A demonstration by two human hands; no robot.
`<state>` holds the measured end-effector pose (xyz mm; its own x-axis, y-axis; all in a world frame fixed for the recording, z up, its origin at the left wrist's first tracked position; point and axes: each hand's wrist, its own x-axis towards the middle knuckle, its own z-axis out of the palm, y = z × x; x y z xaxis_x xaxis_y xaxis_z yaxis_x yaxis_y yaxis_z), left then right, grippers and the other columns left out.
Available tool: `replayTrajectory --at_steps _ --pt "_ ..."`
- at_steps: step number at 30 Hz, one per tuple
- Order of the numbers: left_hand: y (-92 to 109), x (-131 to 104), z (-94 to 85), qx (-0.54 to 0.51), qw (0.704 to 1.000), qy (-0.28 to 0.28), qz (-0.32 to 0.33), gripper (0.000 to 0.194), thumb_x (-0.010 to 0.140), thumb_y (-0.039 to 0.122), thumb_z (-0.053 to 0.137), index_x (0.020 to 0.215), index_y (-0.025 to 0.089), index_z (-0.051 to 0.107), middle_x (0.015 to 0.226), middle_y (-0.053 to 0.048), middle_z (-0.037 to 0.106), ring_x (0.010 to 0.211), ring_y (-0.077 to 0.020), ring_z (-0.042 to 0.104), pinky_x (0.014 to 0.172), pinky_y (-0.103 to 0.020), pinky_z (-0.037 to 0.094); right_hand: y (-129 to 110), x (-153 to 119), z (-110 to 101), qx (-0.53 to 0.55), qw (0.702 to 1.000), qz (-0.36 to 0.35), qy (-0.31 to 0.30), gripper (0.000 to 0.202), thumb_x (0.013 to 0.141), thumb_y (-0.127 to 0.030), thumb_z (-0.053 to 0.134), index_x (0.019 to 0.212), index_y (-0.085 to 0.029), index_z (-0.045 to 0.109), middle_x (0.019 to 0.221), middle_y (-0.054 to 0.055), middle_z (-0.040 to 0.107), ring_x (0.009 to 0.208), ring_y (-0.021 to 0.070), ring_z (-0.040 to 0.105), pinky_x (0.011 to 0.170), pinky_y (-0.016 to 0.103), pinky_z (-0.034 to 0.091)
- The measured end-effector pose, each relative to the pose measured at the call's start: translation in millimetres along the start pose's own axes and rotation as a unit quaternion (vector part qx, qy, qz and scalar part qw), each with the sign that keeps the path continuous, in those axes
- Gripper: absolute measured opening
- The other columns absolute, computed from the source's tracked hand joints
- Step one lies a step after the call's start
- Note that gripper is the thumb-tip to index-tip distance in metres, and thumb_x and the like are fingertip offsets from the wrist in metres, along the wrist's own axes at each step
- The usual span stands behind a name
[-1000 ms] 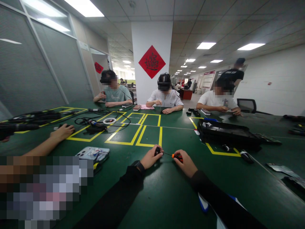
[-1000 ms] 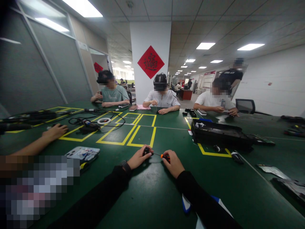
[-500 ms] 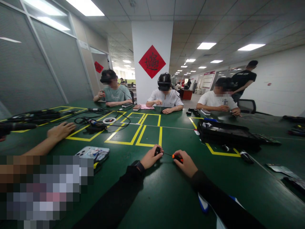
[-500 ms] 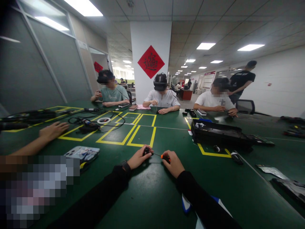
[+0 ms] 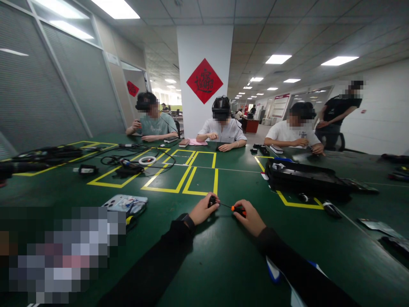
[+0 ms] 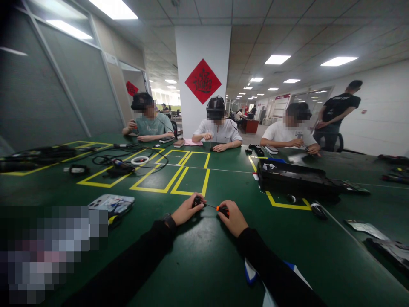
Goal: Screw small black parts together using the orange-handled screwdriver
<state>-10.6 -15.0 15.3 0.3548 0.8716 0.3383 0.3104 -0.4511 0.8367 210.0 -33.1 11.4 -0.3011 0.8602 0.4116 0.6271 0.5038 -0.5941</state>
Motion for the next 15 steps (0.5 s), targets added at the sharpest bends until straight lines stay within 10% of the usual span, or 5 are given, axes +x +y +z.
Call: replayTrajectory --at_steps 7,15 --pt "-5.3 1.5 0.0 0.002 1.000 -0.007 0.003 0.027 0.075 0.030 0.053 0.099 0.021 0.046 0.097 -0.004 0.061 0.091 -0.0158 0.057 0.086 -0.031 0.040 1.9 2.7 0.1 -0.019 0.999 -0.032 -0.019 0.030 0.088 -0.025 0.030 0.085 -0.018 0.059 0.084 0.005 0.057 0.084 0.0168 0.049 0.080 0.033 0.038" --pt "-3.9 1.1 -0.1 0.003 1.000 -0.002 0.005 0.027 0.073 0.026 0.055 0.098 0.020 0.046 0.096 -0.004 0.061 0.091 -0.0156 0.057 0.085 -0.031 0.041 -2.5 0.2 -1.0 0.003 1.000 -0.009 -0.005 0.018 0.077 -0.022 0.049 0.093 -0.019 0.055 0.092 0.005 0.056 0.088 0.0171 0.050 0.079 0.032 0.041"
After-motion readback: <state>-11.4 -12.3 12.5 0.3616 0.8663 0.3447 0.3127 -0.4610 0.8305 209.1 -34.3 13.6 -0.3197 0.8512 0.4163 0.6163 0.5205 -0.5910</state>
